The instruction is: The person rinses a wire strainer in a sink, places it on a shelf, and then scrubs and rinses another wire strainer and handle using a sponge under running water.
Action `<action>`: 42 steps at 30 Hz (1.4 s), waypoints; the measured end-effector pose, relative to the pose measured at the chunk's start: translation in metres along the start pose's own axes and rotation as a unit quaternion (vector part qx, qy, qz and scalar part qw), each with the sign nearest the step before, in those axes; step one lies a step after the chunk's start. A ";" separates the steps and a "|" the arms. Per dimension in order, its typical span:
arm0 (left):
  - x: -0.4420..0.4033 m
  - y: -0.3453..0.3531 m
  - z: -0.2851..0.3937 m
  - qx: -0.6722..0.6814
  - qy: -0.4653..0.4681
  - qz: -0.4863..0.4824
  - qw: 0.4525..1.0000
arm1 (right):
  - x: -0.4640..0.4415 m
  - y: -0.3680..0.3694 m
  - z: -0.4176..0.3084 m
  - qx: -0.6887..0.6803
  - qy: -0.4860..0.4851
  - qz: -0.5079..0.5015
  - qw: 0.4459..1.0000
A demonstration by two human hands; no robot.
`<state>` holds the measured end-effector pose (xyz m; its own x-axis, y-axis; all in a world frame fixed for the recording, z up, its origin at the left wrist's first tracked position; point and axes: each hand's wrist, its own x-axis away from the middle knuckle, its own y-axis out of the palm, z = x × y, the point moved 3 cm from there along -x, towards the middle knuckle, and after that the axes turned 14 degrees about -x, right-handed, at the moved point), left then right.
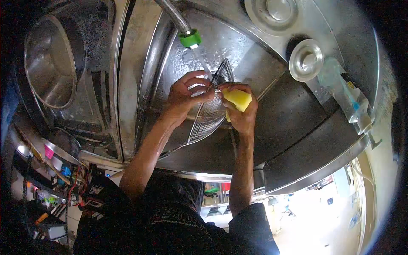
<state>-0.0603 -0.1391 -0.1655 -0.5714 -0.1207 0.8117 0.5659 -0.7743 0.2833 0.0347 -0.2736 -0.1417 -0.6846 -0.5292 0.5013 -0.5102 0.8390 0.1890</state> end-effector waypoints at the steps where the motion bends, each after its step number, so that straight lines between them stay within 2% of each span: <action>1: 0.000 0.000 0.001 0.000 0.000 0.000 1.000 | 0.000 0.000 -0.001 0.026 0.008 0.006 1.000; 3: 0.000 -0.001 -0.002 0.111 -0.086 0.014 0.990 | -0.001 0.001 -0.002 0.027 0.016 0.011 0.999; 4: 0.000 -0.002 -0.005 0.111 -0.086 0.014 0.990 | -0.001 0.002 -0.001 0.027 0.025 0.015 0.999; 7: -0.005 -0.002 -0.012 0.095 -0.037 0.006 0.995 | -0.003 0.002 0.003 0.015 -0.009 0.006 1.000; 13: -0.025 0.000 -0.024 0.074 -0.001 0.004 0.997 | -0.003 -0.004 0.005 0.033 0.027 0.012 0.999; 14: -0.023 -0.013 -0.028 0.046 0.028 -0.011 0.998 | 0.000 0.006 0.014 0.033 0.027 0.011 0.999; 18: -0.027 -0.008 -0.027 0.037 0.090 -0.046 0.994 | -0.003 0.005 0.018 -0.029 0.000 0.001 1.000; 20: -0.027 -0.003 -0.024 0.028 0.087 -0.056 0.994 | -0.003 0.004 0.017 -0.045 -0.009 -0.004 0.999; 22: -0.027 0.001 -0.018 0.017 0.084 -0.066 0.994 | -0.004 0.001 0.015 0.013 -0.039 -0.017 0.999; 25: -0.026 0.006 -0.013 -0.003 0.071 -0.066 0.995 | -0.006 -0.002 0.022 -0.005 -0.055 -0.024 0.998; 26: -0.029 0.005 -0.017 -0.020 0.058 -0.043 0.997 | -0.006 -0.004 0.022 -0.005 -0.056 -0.023 0.998; 28: -0.032 0.004 -0.022 -0.037 0.046 -0.019 0.998 | -0.006 -0.006 0.026 -0.011 0.023 -0.009 1.000; 32: -0.033 0.003 -0.032 0.033 0.014 0.006 0.999 | -0.007 -0.003 0.022 0.013 0.033 0.008 0.999; 35: -0.021 0.000 -0.040 0.178 0.000 0.003 0.984 | -0.007 0.000 0.033 -0.017 0.016 0.023 0.999; 37: -0.020 -0.001 -0.041 0.163 -0.008 0.016 0.986 | -0.007 0.002 0.031 -0.038 -0.009 0.011 0.999; 42: -0.029 0.006 -0.050 0.169 -0.014 0.022 0.985 | -0.009 -0.002 0.039 -0.023 0.014 0.019 0.999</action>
<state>-0.0698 -0.1711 -0.2125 -0.5281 -0.1285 0.8394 0.7583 -0.5163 0.3980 0.0211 -0.2751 -0.1798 -0.6876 -0.4935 0.5326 -0.4590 0.8638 0.2078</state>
